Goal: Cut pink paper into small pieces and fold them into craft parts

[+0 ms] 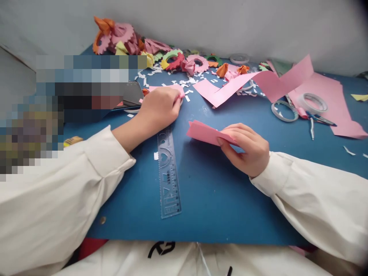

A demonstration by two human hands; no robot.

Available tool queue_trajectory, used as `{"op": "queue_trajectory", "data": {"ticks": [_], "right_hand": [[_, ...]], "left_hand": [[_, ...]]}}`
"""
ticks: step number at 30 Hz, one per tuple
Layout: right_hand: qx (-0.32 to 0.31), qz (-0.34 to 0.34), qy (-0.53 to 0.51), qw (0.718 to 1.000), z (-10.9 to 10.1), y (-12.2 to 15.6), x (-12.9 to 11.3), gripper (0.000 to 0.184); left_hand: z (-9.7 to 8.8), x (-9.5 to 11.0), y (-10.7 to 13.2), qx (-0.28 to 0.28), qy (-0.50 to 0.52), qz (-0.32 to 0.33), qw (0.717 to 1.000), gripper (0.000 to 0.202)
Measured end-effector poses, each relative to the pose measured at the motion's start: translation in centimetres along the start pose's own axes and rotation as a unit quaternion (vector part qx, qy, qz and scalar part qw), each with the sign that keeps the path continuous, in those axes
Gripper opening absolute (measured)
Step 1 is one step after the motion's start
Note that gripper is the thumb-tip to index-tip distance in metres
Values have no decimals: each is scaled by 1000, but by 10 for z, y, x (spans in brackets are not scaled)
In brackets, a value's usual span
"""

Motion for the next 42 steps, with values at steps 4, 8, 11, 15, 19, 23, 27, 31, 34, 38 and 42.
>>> {"op": "queue_trajectory", "data": {"ticks": [4, 8, 11, 15, 19, 23, 27, 31, 34, 38, 42], "right_hand": [[26, 112, -57, 992, 1, 0, 7, 14], [56, 219, -69, 972, 5, 1, 16, 13], [30, 247, -84, 965, 8, 2, 20, 15], [16, 281, -97, 955, 9, 3, 23, 19], [10, 335, -114, 935, 10, 3, 28, 25], [7, 384, -155, 910, 12, 1, 30, 30], [11, 382, -161, 910, 12, 0, 30, 30], [2, 377, -143, 915, 12, 2, 32, 31], [-3, 381, -147, 913, 13, 3, 32, 32], [-9, 380, -150, 913, 13, 3, 33, 33], [-19, 384, -154, 910, 13, 5, 35, 33]], "left_hand": [[-5, 15, -2, 92, 51, 3, 994, 28], [-5, 24, 1, 117, 79, 34, 989, 30], [1, 20, 4, 11, 64, 95, 993, 38], [4, 14, 11, -147, 38, 127, 980, 61], [2, 11, 13, -109, 61, 67, 990, 76], [3, 8, 10, -74, 23, -27, 997, 79], [3, 9, 9, -39, 6, -45, 998, 59], [2, 6, 9, -1, -15, -33, 999, 35], [2, 5, 10, 6, -43, -28, 999, 31], [3, 6, 11, 22, -105, -47, 993, 44], [5, 8, 11, -10, -152, -61, 986, 48]]}}
Point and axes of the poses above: each hand's wrist, its own y-axis away from the middle knuckle, its own z-axis out of the palm, x = y × z, the point moved 1 cm from there along -y, towards the middle knuckle, and after that the axes turned 15 degrees about y, right-handed, at the moved point
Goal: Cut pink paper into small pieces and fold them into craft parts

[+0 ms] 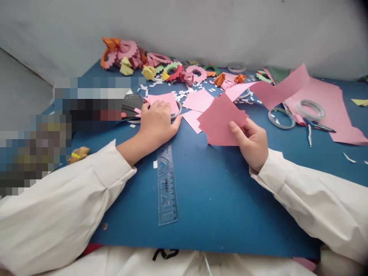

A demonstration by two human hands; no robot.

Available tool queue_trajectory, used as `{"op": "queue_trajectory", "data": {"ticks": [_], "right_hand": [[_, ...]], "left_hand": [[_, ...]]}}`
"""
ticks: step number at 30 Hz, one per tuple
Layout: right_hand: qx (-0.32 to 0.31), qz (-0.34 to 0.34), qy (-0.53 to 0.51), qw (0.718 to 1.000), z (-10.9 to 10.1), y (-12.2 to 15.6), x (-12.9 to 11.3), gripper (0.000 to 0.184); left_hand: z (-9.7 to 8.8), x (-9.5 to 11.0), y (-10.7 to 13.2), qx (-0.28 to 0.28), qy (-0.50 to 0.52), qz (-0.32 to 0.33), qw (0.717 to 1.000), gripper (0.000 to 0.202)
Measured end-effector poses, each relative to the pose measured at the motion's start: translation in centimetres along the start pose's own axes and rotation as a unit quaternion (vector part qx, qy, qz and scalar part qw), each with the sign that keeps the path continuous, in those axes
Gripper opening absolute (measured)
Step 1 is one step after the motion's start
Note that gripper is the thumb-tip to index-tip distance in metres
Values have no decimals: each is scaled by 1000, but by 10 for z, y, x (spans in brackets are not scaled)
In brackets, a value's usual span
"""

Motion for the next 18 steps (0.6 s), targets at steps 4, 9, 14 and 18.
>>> {"op": "queue_trajectory", "data": {"ticks": [4, 9, 14, 18], "right_hand": [[0, 1, 9, 1000, -1, -1, -1, 33], [-7, 8, 1, 1000, -1, 0, -2, 34], [-7, 5, -5, 1000, -1, 1, -2, 31], [-14, 6, 1, 1000, -1, 2, -3, 32]], "left_hand": [[0, 2, 1, 2, 2, 1, 1000, 49], [-7, -2, 0, 53, 23, -27, 998, 59], [-19, -19, -8, 68, 79, -41, 994, 59], [-22, -30, -14, 69, 92, -26, 993, 63]]}}
Point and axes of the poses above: each hand's wrist, its own y-axis away from the middle knuckle, its own z-axis out of the palm, x = y × z, the point moved 1 cm from there along -y, towards the middle knuckle, and after that the axes turned 15 degrees about y, right-handed, at the moved point
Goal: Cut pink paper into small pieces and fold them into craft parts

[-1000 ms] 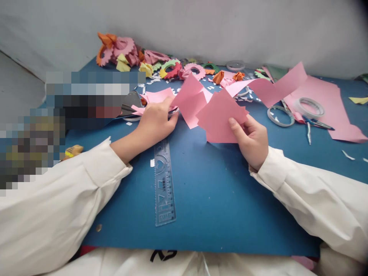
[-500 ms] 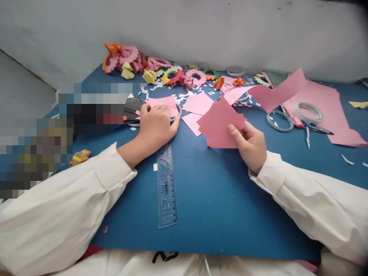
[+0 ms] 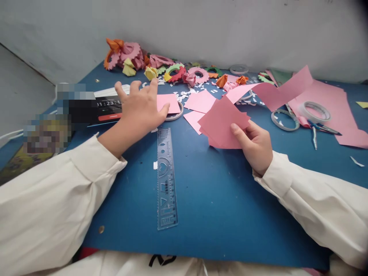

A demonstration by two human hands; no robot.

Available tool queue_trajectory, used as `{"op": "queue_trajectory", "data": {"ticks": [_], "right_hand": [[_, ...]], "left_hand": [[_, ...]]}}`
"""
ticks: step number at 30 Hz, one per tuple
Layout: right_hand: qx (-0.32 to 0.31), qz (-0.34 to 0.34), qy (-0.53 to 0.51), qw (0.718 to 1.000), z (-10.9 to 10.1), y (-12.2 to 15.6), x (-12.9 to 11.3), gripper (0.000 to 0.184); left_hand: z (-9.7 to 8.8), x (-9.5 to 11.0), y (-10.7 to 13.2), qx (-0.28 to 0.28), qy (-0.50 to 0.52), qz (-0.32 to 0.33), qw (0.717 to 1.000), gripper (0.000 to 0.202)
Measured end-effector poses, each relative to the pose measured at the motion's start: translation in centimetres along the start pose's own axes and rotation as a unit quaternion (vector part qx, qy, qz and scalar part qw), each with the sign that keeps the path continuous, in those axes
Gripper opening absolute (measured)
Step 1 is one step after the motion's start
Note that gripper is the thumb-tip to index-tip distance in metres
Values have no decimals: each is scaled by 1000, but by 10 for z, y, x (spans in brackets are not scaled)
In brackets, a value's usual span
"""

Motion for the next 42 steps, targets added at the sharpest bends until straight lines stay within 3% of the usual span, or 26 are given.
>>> {"op": "queue_trajectory", "data": {"ticks": [10, 20, 25, 29, 32, 35, 36, 39, 42], "right_hand": [[-3, 0, 12, 1000, 0, 0, 1, 33], [-2, -6, 30, 1000, 0, -1, 1, 32], [39, -6, -12, 999, -2, 1, -3, 27], [60, -39, 9, 997, -4, 5, -4, 26], [50, -57, 37, 996, -3, 6, -3, 26], [34, -103, 40, 993, -3, 6, -5, 21], [20, -126, 45, 991, -2, 6, -7, 19], [-47, -142, 69, 986, -1, 4, -8, 25], [-110, -72, 13, 991, 1, 2, -5, 67]], "left_hand": [[10, -8, -6, -65, -20, 10, 998, 81], [2, 4, 2, -38, -54, 79, 995, 77], [0, 15, 4, -23, -7, 46, 999, 77], [-4, 17, 2, -1, 22, 43, 999, 54], [-9, 17, 2, 41, 41, 75, 995, 37], [-10, 29, 9, 118, 150, 115, 975, 28], [-7, 35, 13, 120, 213, 109, 963, 27], [4, 59, 29, 63, 399, 51, 913, 25], [11, 78, 45, -35, 522, 47, 851, 21]]}}
Point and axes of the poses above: each hand's wrist, its own y-axis away from the middle knuckle, its own z-axis out of the palm, x = y × z, the point moved 1 cm from there along -y, towards the middle knuckle, and after that the axes turned 15 degrees about y, right-handed, at the moved point
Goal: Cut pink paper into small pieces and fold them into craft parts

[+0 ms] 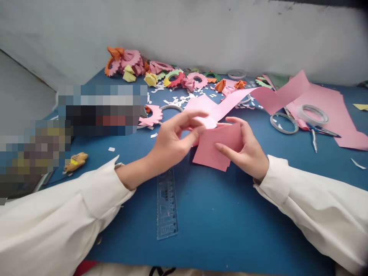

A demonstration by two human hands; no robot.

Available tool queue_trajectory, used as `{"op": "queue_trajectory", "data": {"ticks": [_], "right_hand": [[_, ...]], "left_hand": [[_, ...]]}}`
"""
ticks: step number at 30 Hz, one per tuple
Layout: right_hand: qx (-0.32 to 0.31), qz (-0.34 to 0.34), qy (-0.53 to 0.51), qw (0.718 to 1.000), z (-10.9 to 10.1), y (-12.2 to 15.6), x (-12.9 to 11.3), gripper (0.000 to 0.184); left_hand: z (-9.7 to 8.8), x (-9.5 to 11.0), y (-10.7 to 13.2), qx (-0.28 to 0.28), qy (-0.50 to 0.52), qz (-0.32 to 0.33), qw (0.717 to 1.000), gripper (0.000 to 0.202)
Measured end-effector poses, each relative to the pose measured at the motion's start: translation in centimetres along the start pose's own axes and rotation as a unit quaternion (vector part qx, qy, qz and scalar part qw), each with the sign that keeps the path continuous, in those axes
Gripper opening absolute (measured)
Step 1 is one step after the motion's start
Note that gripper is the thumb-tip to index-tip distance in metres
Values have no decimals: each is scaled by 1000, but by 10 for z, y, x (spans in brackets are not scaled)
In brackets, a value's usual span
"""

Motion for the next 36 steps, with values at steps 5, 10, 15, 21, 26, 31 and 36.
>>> {"op": "queue_trajectory", "data": {"ticks": [5, 10, 15, 21, 26, 31, 36], "right_hand": [[-33, 38, -78, 996, 1, 1, -1, 40], [205, 164, -91, 961, -2, 0, 9, 26], [234, 201, -113, 945, 0, -5, 26, 23], [236, 195, -103, 946, 1, -6, 24, 25], [230, 183, -116, 949, 1, -5, 19, 23], [232, 140, -142, 952, 0, -1, 13, 23], [179, 105, -178, 962, -1, -2, 10, 29]], "left_hand": [[-5, -5, 2, -34, -31, -10, 999, 21], [-20, -28, -13, -127, -380, 59, 914, 38], [-8, -22, -27, -208, -496, 23, 843, 47], [11, -6, -40, -264, -529, -50, 805, 26], [15, -18, -33, -200, -518, -46, 830, 23], [8, -27, -28, -91, -419, -10, 903, 34], [14, -23, -19, 73, 206, -136, 966, 16]]}}
Point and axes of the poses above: each hand's wrist, its own y-axis away from the middle knuckle, its own z-axis out of the palm, x = y × z, the point moved 1 cm from there along -y, towards the middle knuckle, and after that the axes turned 15 degrees about y, right-handed, at the moved point
